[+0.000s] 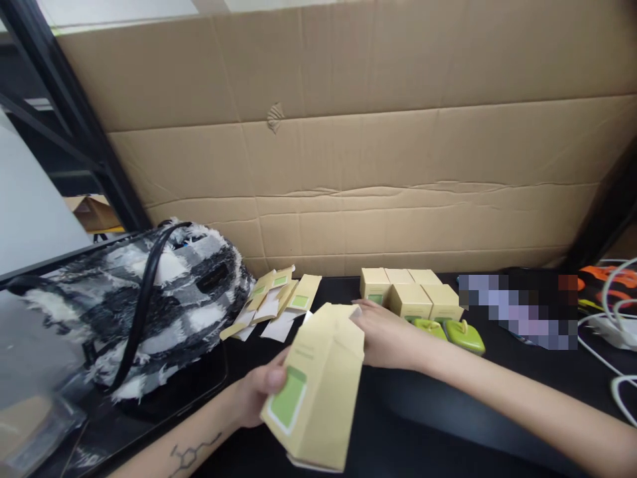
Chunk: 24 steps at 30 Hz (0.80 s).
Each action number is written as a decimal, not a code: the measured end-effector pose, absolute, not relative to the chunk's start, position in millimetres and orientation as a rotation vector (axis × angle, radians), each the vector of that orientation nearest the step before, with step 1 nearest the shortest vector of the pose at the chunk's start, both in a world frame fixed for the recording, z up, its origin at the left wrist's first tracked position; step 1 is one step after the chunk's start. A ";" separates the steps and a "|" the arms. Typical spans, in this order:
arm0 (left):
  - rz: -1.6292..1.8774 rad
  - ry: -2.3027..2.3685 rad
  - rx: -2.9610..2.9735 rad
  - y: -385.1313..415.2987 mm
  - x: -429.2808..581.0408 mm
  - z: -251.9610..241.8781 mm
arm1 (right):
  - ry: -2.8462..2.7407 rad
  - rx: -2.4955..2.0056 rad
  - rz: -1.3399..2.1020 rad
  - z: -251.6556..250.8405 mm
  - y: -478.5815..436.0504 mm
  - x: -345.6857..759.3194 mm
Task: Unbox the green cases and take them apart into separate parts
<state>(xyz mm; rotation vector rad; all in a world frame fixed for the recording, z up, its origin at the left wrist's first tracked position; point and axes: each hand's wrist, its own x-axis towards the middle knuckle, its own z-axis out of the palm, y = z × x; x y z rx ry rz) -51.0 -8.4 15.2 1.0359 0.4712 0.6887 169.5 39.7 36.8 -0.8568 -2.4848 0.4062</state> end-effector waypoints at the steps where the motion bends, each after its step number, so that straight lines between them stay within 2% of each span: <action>1: 0.675 0.462 1.048 -10.7 -47.4 18.3 | -2.491 -0.843 0.391 35.6 35.4 173.5; 7: 0.686 0.457 1.200 -20.9 -26.8 26.8 | -2.267 -0.970 0.415 21.2 -13.5 211.4; 11: 0.698 0.614 1.292 -24.6 -16.3 13.0 | -1.843 -1.091 1.180 -6.2 -45.4 224.9; 13: 0.721 0.692 1.308 -27.3 -11.5 6.4 | -1.755 -1.020 1.345 -17.1 -54.1 223.5; 24: 0.836 0.693 1.036 -43.8 3.9 -7.9 | -1.442 -0.924 1.410 -26.8 -61.6 197.4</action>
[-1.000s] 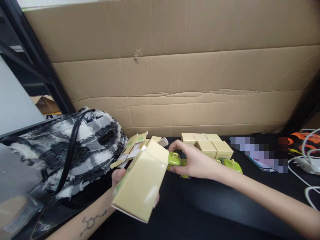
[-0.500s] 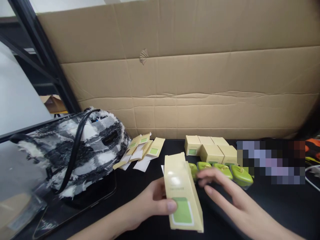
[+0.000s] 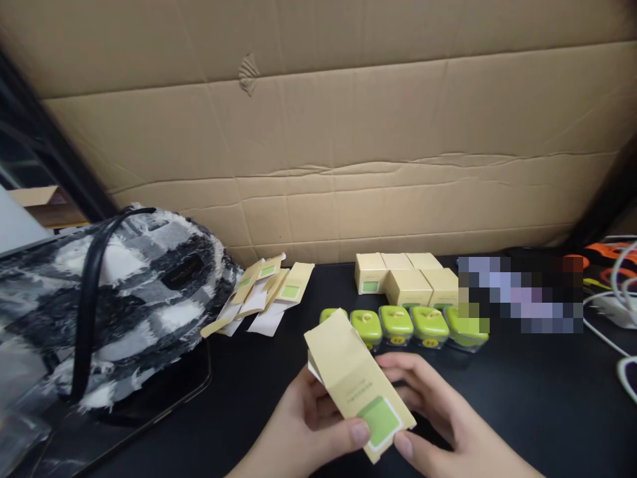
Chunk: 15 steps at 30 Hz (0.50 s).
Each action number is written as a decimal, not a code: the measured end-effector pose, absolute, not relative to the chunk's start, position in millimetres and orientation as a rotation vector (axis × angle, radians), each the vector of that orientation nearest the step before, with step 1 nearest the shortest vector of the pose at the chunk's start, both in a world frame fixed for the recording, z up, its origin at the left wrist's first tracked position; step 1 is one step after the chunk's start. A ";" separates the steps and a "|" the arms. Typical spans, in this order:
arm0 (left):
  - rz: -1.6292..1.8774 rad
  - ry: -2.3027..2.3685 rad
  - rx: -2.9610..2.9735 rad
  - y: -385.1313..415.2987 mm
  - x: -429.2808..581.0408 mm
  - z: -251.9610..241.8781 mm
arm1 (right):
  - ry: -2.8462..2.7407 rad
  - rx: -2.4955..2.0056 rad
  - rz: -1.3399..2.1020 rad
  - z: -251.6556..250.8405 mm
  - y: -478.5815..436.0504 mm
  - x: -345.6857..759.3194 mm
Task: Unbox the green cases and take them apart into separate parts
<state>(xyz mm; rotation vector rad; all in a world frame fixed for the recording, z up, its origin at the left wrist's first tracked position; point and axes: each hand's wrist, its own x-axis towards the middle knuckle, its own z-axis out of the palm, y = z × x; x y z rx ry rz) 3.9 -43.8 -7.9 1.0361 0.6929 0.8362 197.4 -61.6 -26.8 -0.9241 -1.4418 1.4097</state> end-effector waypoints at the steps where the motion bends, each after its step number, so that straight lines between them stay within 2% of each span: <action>1: 0.832 0.700 1.034 -43.8 4.1 -8.7 | -1.439 -0.925 1.404 -26.6 -62.0 197.4; 15: 0.809 0.692 1.087 -42.8 0.9 1.3 | -1.468 -0.929 1.449 -12.6 -64.7 202.2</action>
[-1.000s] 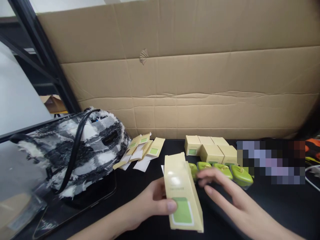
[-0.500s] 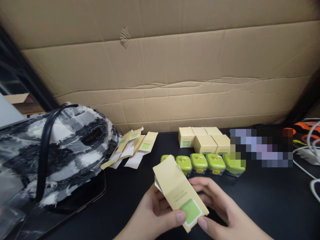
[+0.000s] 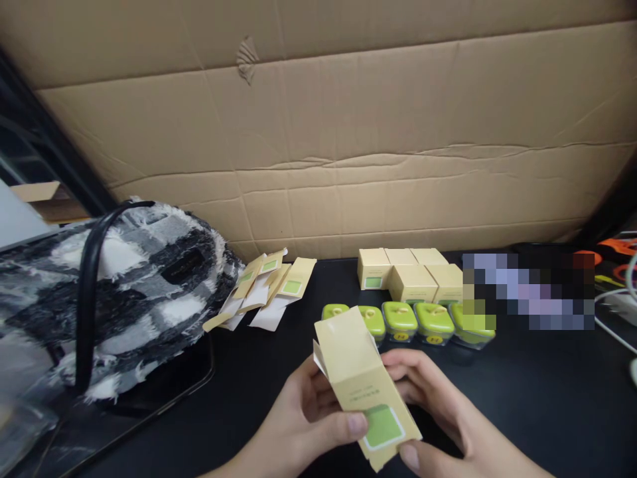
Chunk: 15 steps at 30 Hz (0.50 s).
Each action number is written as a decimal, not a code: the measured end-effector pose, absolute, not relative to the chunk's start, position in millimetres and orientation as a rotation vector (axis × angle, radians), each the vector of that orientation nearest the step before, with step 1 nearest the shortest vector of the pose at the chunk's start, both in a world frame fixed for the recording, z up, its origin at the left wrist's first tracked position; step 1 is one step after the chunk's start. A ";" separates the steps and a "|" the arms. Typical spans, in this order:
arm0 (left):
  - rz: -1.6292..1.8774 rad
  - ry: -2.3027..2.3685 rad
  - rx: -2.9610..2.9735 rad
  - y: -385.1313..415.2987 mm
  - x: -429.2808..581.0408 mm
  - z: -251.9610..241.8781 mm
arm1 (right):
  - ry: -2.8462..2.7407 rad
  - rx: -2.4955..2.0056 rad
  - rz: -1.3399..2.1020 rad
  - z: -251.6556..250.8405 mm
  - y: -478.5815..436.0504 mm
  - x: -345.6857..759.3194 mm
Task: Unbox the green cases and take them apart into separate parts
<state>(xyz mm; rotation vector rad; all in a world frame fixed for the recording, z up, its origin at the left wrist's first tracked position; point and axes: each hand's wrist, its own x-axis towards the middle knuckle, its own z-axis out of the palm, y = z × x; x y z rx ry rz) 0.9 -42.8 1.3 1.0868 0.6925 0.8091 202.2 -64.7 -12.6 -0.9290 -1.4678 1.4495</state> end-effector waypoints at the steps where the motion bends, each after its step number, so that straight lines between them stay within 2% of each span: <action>1: 0.804 0.674 1.090 -43.0 0.7 0.9 | -1.476 -0.925 1.457 -11.6 -65.0 203.5; 15: 0.822 0.729 1.052 -44.0 0.7 5.7 | -1.453 -0.932 1.481 -15.1 -63.2 202.0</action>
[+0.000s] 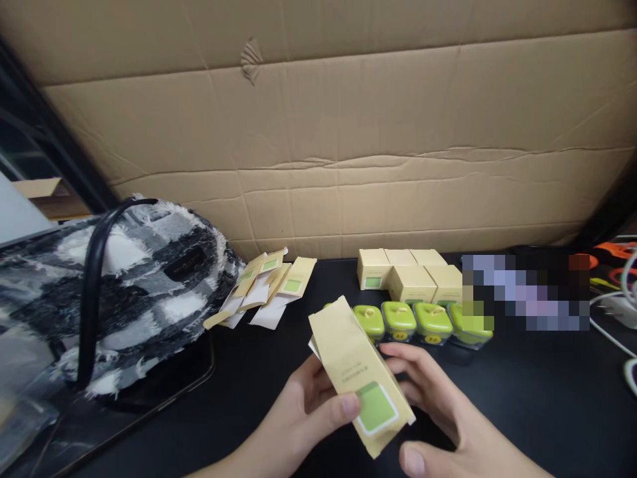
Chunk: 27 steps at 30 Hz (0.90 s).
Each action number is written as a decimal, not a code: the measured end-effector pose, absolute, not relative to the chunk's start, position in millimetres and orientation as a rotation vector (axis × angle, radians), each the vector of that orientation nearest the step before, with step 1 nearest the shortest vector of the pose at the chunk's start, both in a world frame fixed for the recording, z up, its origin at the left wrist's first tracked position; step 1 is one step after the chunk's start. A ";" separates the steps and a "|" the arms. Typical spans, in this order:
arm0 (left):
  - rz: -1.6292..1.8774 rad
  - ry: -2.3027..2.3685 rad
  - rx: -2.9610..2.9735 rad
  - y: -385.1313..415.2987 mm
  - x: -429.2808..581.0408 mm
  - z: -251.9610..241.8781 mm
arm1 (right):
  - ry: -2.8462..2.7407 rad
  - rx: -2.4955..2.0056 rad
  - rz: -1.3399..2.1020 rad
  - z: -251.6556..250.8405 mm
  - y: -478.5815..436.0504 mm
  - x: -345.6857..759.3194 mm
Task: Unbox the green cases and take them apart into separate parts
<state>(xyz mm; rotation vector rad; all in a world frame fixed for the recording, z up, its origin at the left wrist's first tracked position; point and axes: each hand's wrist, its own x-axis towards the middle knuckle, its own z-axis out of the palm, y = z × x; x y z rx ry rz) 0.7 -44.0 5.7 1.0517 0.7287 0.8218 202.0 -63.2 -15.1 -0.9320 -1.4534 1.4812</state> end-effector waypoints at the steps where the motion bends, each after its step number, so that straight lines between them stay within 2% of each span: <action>1: 0.831 0.730 1.048 -44.2 0.9 4.9 | -1.445 -0.940 1.482 -16.7 -62.8 200.8; 13: 0.813 0.711 1.048 -42.5 1.7 3.3 | -1.534 -0.935 1.552 -4.6 -62.8 205.8; 27: 0.888 0.795 0.966 -40.7 2.0 5.5 | -1.655 -0.944 1.464 -19.7 -66.2 208.7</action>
